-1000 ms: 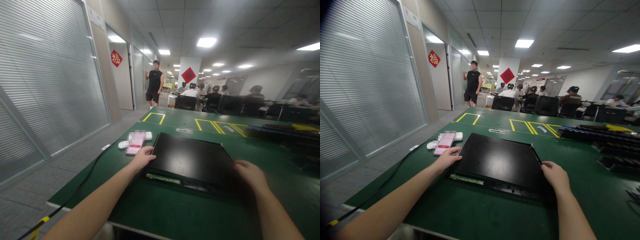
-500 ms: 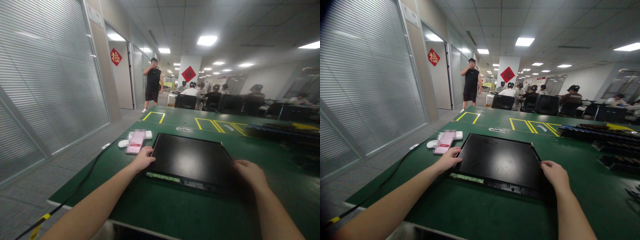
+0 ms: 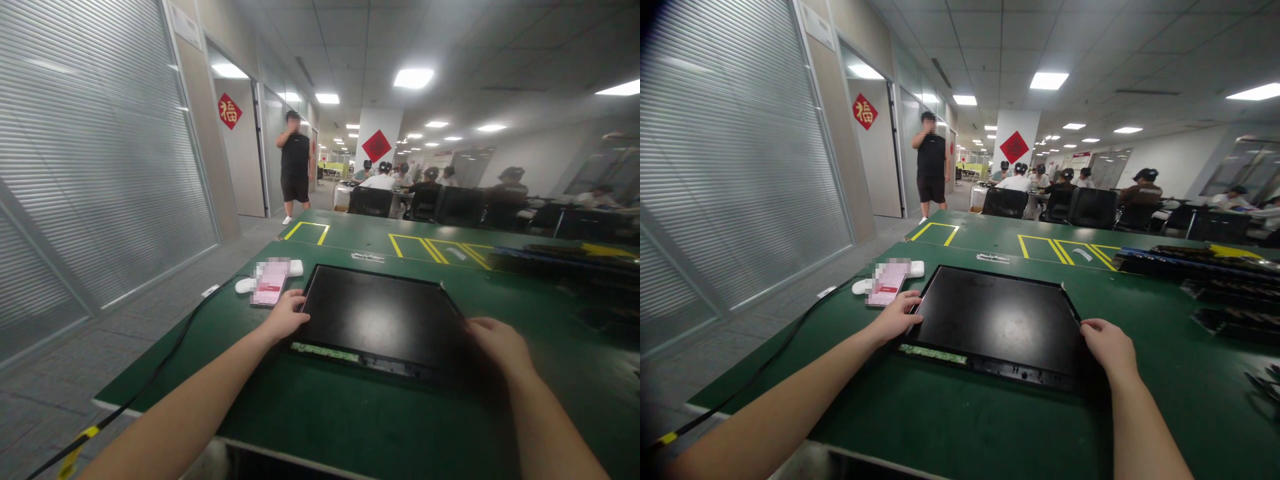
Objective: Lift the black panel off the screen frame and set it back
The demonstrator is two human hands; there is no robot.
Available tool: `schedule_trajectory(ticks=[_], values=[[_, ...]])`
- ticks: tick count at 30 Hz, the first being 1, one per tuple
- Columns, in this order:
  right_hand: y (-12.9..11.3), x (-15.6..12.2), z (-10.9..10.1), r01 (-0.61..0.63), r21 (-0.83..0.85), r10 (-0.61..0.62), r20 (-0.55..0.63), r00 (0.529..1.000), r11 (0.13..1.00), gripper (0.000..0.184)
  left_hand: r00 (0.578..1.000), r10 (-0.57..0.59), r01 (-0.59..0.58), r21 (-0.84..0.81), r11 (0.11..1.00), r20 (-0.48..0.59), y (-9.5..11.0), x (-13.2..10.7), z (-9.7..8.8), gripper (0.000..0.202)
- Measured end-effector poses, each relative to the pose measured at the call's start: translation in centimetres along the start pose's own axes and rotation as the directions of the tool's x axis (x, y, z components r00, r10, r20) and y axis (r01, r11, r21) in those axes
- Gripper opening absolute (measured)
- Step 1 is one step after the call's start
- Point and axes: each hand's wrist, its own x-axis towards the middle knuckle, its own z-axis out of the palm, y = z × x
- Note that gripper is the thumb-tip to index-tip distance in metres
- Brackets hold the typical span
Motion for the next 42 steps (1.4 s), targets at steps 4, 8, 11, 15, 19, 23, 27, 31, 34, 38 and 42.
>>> schedule_trajectory(ticks=[4, 8, 11, 15, 19, 23, 27, 31, 34, 38, 42], values=[[0.4, 0.4, 0.4, 0.022, 0.007, -0.021, -0.025, 0.999, 1.0, 0.037, 1.0, 0.016, -0.016, -0.035, 0.999, 0.014, -0.3, 0.1, -0.1, 0.036], [0.6, 0.5, 0.5, 0.024, 0.021, -0.024, -0.031, 0.999, 0.999, 0.036, 1.0, 0.022, -0.021, -0.034, 0.999, 0.022, -0.6, 0.2, -0.1, 0.038], [0.5, 0.5, 0.4, 0.011, 0.031, -0.011, -0.018, 1.0, 0.999, 0.035, 1.0, 0.025, -0.024, -0.023, 0.999, 0.018, -0.5, 0.1, 0.0, 0.037], [0.3, 0.3, 0.2, 0.001, 0.038, -0.001, 0.009, 1.0, 0.999, 0.035, 1.0, 0.019, -0.019, 0.011, 1.0, 0.013, -0.2, 0.0, 0.0, 0.036], [0.2, 0.3, 0.2, -0.003, 0.042, 0.003, -0.003, 1.0, 0.999, 0.033, 1.0, 0.014, -0.014, 0.021, 1.0, -0.005, -0.1, 0.0, 0.1, 0.037], [0.3, 0.3, 0.3, 0.008, 0.036, -0.008, -0.014, 1.0, 0.999, 0.031, 1.0, 0.023, -0.024, 0.059, 0.998, 0.002, 0.2, -0.1, 0.0, 0.039], [0.2, 0.2, 0.2, 0.002, 0.03, -0.002, -0.002, 1.0, 1.0, 0.032, 0.99, 0.137, -0.138, 0.137, 0.981, 0.02, 1.1, -0.4, -0.7, 0.048], [0.0, 0.1, 0.2, 0.004, 0.029, -0.004, -0.01, 1.0, 1.0, 0.031, 0.953, 0.279, -0.302, 0.298, 0.906, 0.119, 2.0, -0.7, -1.9, 0.043], [0.0, 0.0, 0.2, 0.0, 0.024, 0.0, -0.008, 1.0, 1.0, 0.032, 0.907, 0.309, -0.395, 0.326, 0.859, 0.286, 2.2, -0.8, -2.7, 0.05], [0.2, -0.1, 0.3, 0.04, 0.036, -0.039, -0.032, 0.999, 0.999, 0.031, 0.841, 0.314, -0.458, 0.269, 0.847, 0.441, 2.5, -1.0, -3.4, 0.058], [0.1, -0.1, 0.6, 0.075, 0.023, -0.074, -0.032, 0.997, 0.997, 0.032, 0.812, 0.309, -0.465, 0.228, 0.855, 0.496, 2.9, -1.1, -3.8, 0.058]])
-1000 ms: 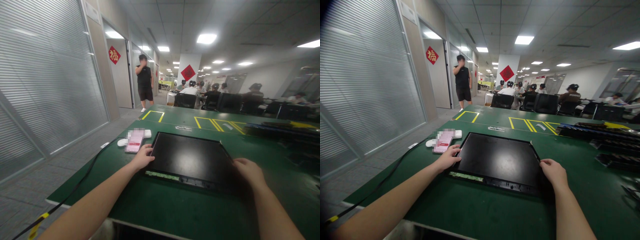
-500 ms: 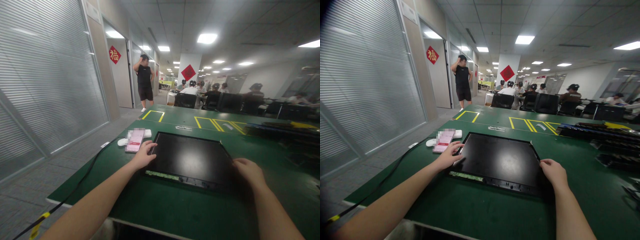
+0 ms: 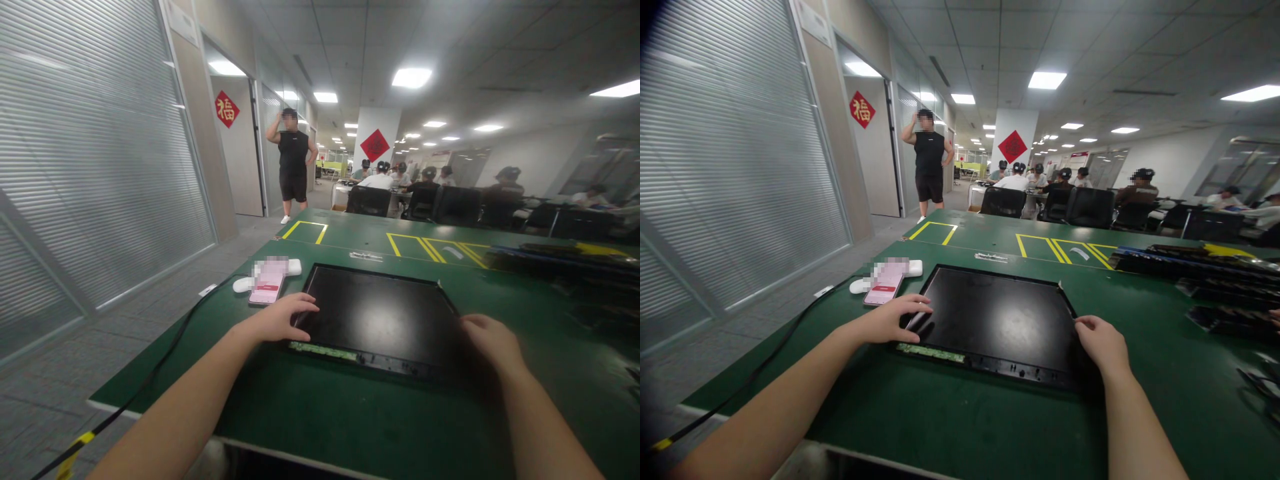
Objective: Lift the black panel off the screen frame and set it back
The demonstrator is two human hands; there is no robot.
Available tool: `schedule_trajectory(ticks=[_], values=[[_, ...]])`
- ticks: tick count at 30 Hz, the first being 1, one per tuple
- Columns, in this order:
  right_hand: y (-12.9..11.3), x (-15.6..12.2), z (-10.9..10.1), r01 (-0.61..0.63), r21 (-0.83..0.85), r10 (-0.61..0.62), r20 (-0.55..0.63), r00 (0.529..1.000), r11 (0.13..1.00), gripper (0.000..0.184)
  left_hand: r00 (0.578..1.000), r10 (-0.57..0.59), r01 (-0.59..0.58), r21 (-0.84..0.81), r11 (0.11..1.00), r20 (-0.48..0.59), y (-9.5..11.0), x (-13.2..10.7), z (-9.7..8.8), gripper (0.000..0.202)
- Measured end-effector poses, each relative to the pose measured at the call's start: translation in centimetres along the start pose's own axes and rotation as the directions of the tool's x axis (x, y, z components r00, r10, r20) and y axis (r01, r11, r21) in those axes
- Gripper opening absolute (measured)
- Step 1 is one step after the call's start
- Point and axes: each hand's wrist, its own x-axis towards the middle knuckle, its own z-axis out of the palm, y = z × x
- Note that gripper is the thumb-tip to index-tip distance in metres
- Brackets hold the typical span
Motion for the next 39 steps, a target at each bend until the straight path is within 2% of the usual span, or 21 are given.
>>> schedule_trajectory(ticks=[3, 6, 10, 13, 20, 26, 28, 31, 34, 37, 39], values=[[-0.4, -0.2, 0.1, 0.028, -0.024, -0.027, 0.004, 1.0, 0.999, 0.034, 1.0, 0.001, -0.001, -0.017, 1.0, 0.012, 0.1, -0.1, -0.2, 0.059], [-1.1, -0.5, 0.5, 0.108, -0.021, -0.108, 0.022, 0.994, 0.994, 0.039, 1.0, 0.005, -0.004, -0.023, 1.0, 0.017, 0.2, -0.1, -0.1, 0.059], [-1.6, -0.8, 1.4, 0.245, 0.021, -0.246, 0.107, 0.963, 0.969, 0.043, 1.0, 0.025, -0.024, -0.024, 0.999, 0.019, 0.5, 0.0, 0.0, 0.056], [-1.5, -0.7, 2.1, 0.298, 0.011, -0.296, 0.159, 0.942, 0.955, 0.043, 0.999, 0.046, -0.046, -0.022, 0.999, 0.025, 0.7, 0.0, 0.1, 0.054], [-1.4, -0.4, 2.1, 0.292, -0.002, -0.286, 0.196, 0.938, 0.956, 0.036, 0.997, 0.077, -0.077, -0.026, 0.997, 0.024, 0.9, 0.1, 0.2, 0.049], [-1.2, -0.4, 1.6, 0.306, 0.061, -0.311, 0.256, 0.915, 0.95, 0.038, 0.998, 0.047, -0.046, -0.034, 0.998, 0.032, 0.9, -0.1, 0.4, 0.047], [-1.1, -0.4, 1.7, 0.313, 0.079, -0.322, 0.239, 0.916, 0.947, 0.039, 0.999, 0.017, -0.015, -0.047, 0.999, 0.03, 1.0, -0.2, 0.6, 0.052], [-1.1, -0.6, 2.1, 0.304, 0.071, -0.312, 0.198, 0.929, 0.95, 0.043, 0.999, -0.008, 0.01, -0.029, 1.0, 0.039, 1.5, -0.3, 1.0, 0.072], [-1.3, -0.8, 2.4, 0.322, 0.061, -0.328, 0.165, 0.93, 0.945, 0.049, 0.995, -0.009, 0.008, 0.018, 1.0, 0.097, 1.8, -0.3, 1.4, 0.087], [-1.6, -1.0, 2.6, 0.328, 0.032, -0.328, 0.191, 0.925, 0.944, 0.05, 0.988, 0.001, -0.01, 0.057, 0.998, 0.152, 1.9, -0.2, 1.6, 0.103], [-1.6, -1.0, 2.8, 0.318, 0.001, -0.311, 0.22, 0.925, 0.948, 0.049, 0.989, 0.012, -0.022, 0.064, 0.998, 0.147, 1.9, -0.2, 1.7, 0.105]])
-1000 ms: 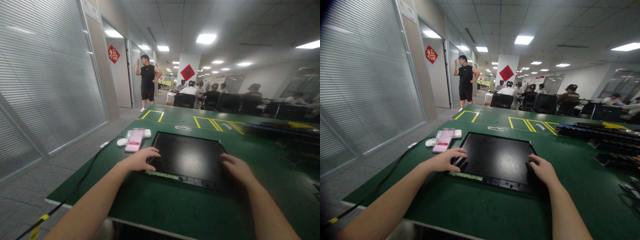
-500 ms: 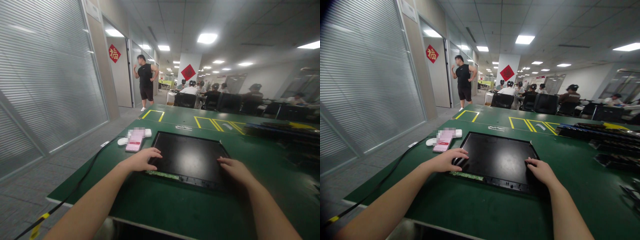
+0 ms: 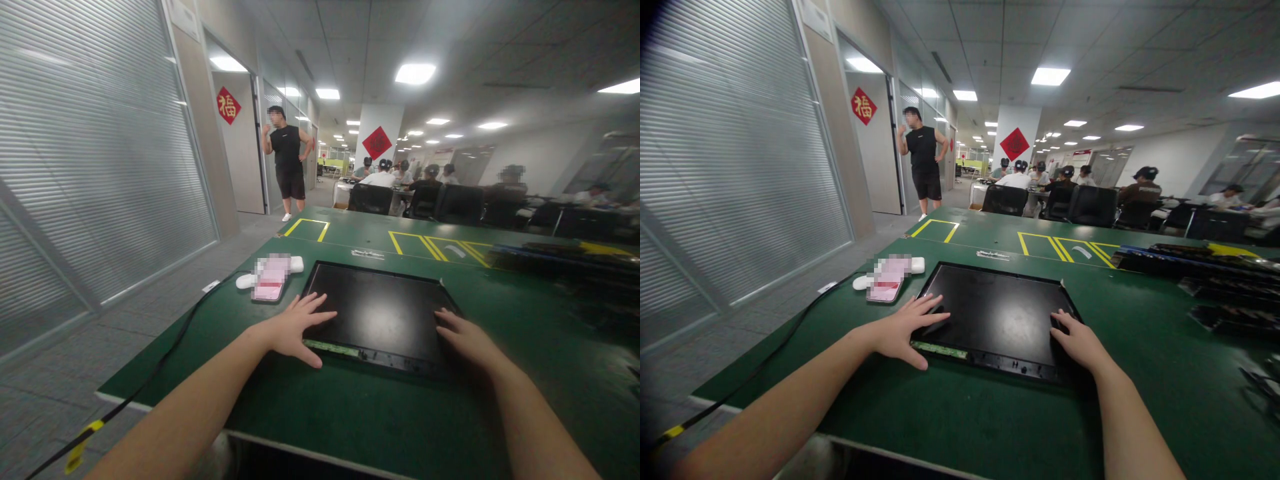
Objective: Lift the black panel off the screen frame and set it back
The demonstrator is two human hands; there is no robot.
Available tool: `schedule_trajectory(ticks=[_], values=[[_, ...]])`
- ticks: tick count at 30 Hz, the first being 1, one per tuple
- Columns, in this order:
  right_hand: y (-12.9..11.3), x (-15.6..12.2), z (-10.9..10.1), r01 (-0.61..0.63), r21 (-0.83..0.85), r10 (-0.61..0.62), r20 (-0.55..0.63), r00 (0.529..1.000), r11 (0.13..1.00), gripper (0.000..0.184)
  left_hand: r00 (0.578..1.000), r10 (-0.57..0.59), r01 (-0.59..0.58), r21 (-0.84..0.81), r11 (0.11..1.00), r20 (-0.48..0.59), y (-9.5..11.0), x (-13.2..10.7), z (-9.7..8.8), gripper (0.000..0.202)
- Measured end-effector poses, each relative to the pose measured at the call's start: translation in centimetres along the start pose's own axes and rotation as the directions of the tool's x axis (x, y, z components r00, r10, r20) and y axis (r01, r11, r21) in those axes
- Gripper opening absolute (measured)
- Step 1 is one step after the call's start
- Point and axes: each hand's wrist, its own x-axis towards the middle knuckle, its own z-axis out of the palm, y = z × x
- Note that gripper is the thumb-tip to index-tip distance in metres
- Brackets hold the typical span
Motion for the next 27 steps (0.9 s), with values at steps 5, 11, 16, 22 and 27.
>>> schedule_trajectory(ticks=[5, 11, 16, 22, 27], values=[[0.4, 0.2, 0.0, 0.008, -0.031, -0.008, 0.014, 1.0, 0.999, 0.048, 1.0, 0.006, -0.006, 0.028, 1.0, 0.009, -0.1, 0.1, 0.3, 0.09], [0.5, 0.3, -0.2, 0.014, -0.04, -0.012, 0.042, 0.999, 0.999, 0.05, 1.0, 0.007, -0.008, 0.03, 1.0, 0.017, 0.2, 0.0, 0.3, 0.086], [0.0, 0.0, -0.5, 0.0, -0.01, 0.001, 0.024, 1.0, 1.0, 0.047, 0.997, -0.018, 0.011, 0.092, 0.996, 0.075, 0.3, 0.0, 0.2, 0.088], [-0.4, -0.3, -1.5, -0.065, 0.039, 0.068, -0.094, 0.993, 0.997, 0.04, 0.999, -0.033, 0.033, 0.01, 0.999, 0.009, -0.2, 0.2, 0.2, 0.09], [-0.2, -0.3, -2.3, -0.215, 0.031, 0.217, -0.2, 0.956, 0.976, 0.046, 0.964, -0.136, 0.136, -0.018, 0.991, -0.23, -1.3, 0.8, 0.9, 0.065]])
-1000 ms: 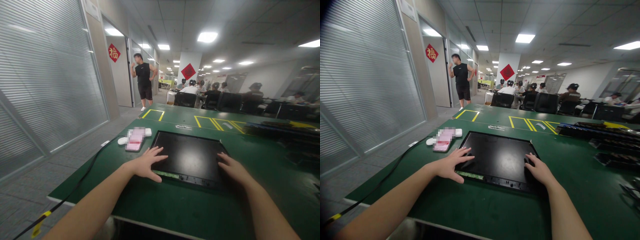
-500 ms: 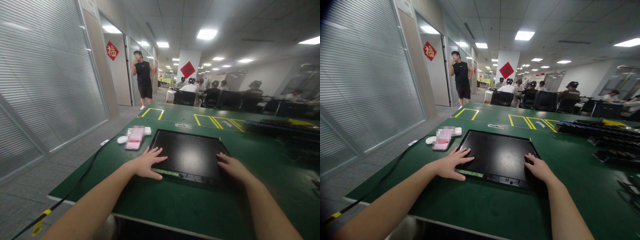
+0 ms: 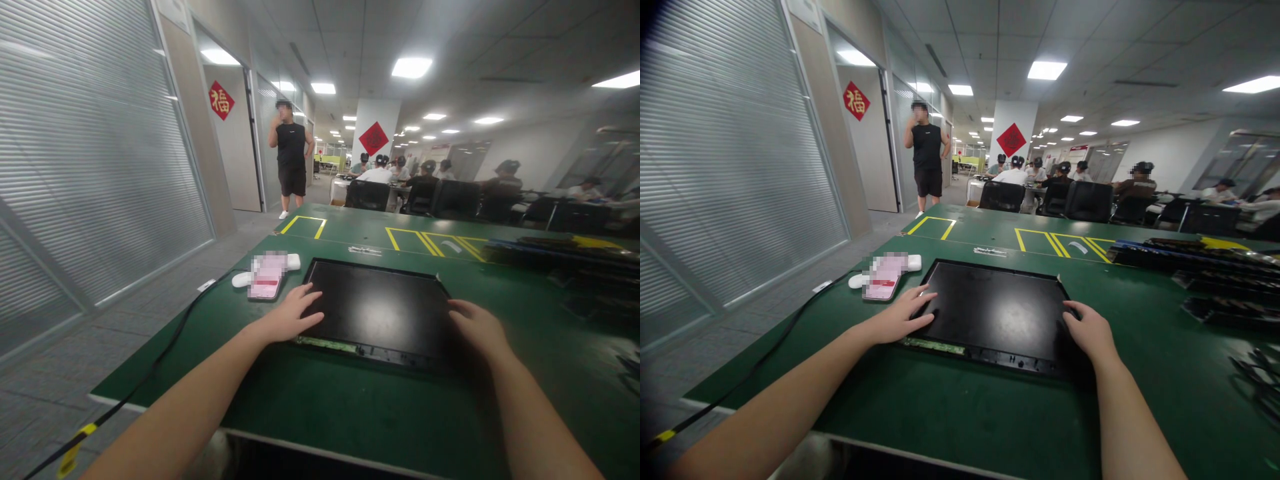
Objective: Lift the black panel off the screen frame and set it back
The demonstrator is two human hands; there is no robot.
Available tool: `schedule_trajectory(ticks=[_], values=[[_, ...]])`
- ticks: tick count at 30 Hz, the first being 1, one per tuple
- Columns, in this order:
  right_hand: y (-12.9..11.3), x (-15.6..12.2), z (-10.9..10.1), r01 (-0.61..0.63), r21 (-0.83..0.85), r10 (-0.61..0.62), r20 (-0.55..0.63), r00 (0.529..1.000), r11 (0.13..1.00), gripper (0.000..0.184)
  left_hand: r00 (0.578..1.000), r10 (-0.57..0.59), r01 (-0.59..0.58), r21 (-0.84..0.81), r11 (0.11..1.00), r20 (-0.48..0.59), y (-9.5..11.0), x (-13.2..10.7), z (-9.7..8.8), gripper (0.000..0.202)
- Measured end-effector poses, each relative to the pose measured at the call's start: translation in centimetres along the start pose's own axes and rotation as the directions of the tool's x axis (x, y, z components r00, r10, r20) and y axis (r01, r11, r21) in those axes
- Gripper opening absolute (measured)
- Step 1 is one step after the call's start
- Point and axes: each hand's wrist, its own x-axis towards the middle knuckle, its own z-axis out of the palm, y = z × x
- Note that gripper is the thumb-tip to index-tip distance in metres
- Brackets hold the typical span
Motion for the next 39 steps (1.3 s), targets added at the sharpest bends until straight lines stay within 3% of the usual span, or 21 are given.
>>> schedule_trajectory(ticks=[3, 8, 15, 25, 28, 32, 35, 39], values=[[0.3, 0.3, 0.0, -0.059, -0.046, 0.061, 0.05, 0.997, 0.997, 0.049, 0.991, -0.106, 0.116, 0.14, 0.983, -0.081, -0.8, 0.5, 0.6, 0.067], [1.3, 1.1, 0.4, -0.115, -0.15, 0.13, 0.094, 0.987, 0.982, 0.051, 0.986, -0.159, 0.165, 0.167, 0.972, -0.047, -1.8, 1.0, 0.9, 0.063], [2.6, 1.5, 1.4, -0.103, -0.13, 0.117, 0.104, 0.988, 0.986, 0.045, 0.978, -0.174, 0.175, 0.001, 0.985, -0.116, -2.3, 1.2, 0.8, 0.055], [2.7, 1.9, 2.8, -0.091, -0.124, 0.096, 0.032, 0.995, 0.988, 0.042, 0.912, -0.342, 0.25, -0.353, 0.902, -0.228, -1.5, 1.1, 0.4, 0.051], [3.0, 2.0, 2.7, -0.097, -0.129, 0.101, 0.027, 0.995, 0.987, 0.043, 0.903, -0.366, 0.195, -0.545, 0.816, -0.226, -1.1, 1.4, 0.5, 0.053], [2.9, 2.0, 2.6, -0.113, -0.131, 0.122, 0.062, 0.991, 0.985, 0.046, 0.906, -0.395, 0.103, -0.825, 0.555, -0.153, -0.3, 1.6, 0.5, 0.053], [2.8, 2.0, 2.5, -0.112, -0.132, 0.124, 0.087, 0.989, 0.985, 0.046, 0.877, -0.463, 0.098, -0.896, 0.433, -0.128, 0.2, 1.6, 0.3, 0.045], [3.1, 2.1, 2.7, -0.104, -0.152, 0.115, 0.067, 0.991, 0.983, 0.048, 0.822, -0.561, 0.118, -0.933, 0.34, -0.1, 0.5, 1.7, 0.2, 0.038]])
